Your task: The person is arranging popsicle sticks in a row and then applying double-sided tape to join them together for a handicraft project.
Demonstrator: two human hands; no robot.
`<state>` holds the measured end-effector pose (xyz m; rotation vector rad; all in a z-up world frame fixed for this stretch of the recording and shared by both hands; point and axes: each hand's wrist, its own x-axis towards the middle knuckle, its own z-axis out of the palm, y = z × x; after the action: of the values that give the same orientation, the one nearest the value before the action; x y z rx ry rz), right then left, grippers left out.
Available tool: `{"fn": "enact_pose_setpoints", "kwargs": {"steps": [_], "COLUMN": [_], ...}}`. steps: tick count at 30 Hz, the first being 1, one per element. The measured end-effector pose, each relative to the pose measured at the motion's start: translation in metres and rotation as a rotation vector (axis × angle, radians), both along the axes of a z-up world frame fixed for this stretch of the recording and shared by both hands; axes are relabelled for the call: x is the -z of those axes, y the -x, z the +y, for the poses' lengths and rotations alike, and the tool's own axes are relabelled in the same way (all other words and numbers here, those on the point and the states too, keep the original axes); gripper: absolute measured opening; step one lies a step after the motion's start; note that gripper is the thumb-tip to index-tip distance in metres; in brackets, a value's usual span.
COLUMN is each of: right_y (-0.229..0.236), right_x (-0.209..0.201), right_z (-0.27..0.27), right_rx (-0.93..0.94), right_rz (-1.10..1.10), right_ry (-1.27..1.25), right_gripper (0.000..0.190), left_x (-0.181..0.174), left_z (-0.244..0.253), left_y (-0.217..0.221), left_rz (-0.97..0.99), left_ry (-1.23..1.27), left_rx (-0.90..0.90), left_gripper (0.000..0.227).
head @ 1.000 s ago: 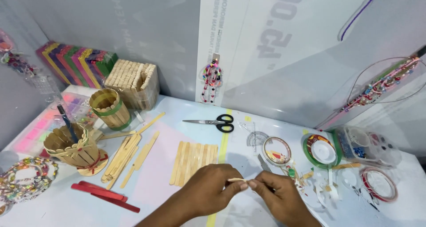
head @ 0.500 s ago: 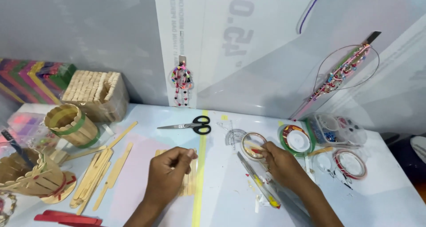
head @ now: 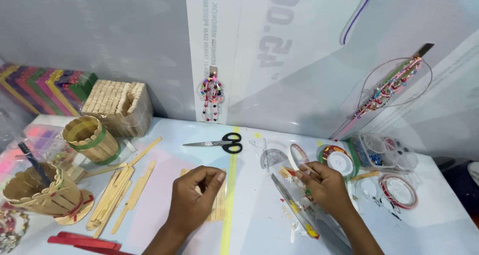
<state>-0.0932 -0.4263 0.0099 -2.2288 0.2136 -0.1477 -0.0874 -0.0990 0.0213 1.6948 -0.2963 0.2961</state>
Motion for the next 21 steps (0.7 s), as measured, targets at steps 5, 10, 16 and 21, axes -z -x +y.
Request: {"fn": "enact_pose_setpoints", "kwargs": {"steps": [5,10,16,21], "right_y": [0.022,0.033,0.032,0.034], "right_x": [-0.028,-0.033,-0.046,-0.037], "right_z": [0.036,0.069,0.087,0.081], "right_rx": [-0.108,-0.496,-0.585,-0.584], "right_rz": [-0.009,0.044,-0.057,-0.141], "right_ry": [-0.275,-0.515,-0.549,-0.457], "right_gripper": [0.023,0.016,0.039,0.025], "left_x": [-0.002,-0.014,-0.008,0.003], "left_z": [-0.006,-0.009,-0.009,-0.011], "left_y": [0.006,0.016,0.014,0.009], "left_rz": [-0.208,-0.524,-0.350,-0.089], "left_ry": [-0.083,-0.267,-0.060,0.108], "left_rx": [0.093,0.202,0.243,0.134], "left_gripper": [0.023,0.034,0.015,0.011]}}
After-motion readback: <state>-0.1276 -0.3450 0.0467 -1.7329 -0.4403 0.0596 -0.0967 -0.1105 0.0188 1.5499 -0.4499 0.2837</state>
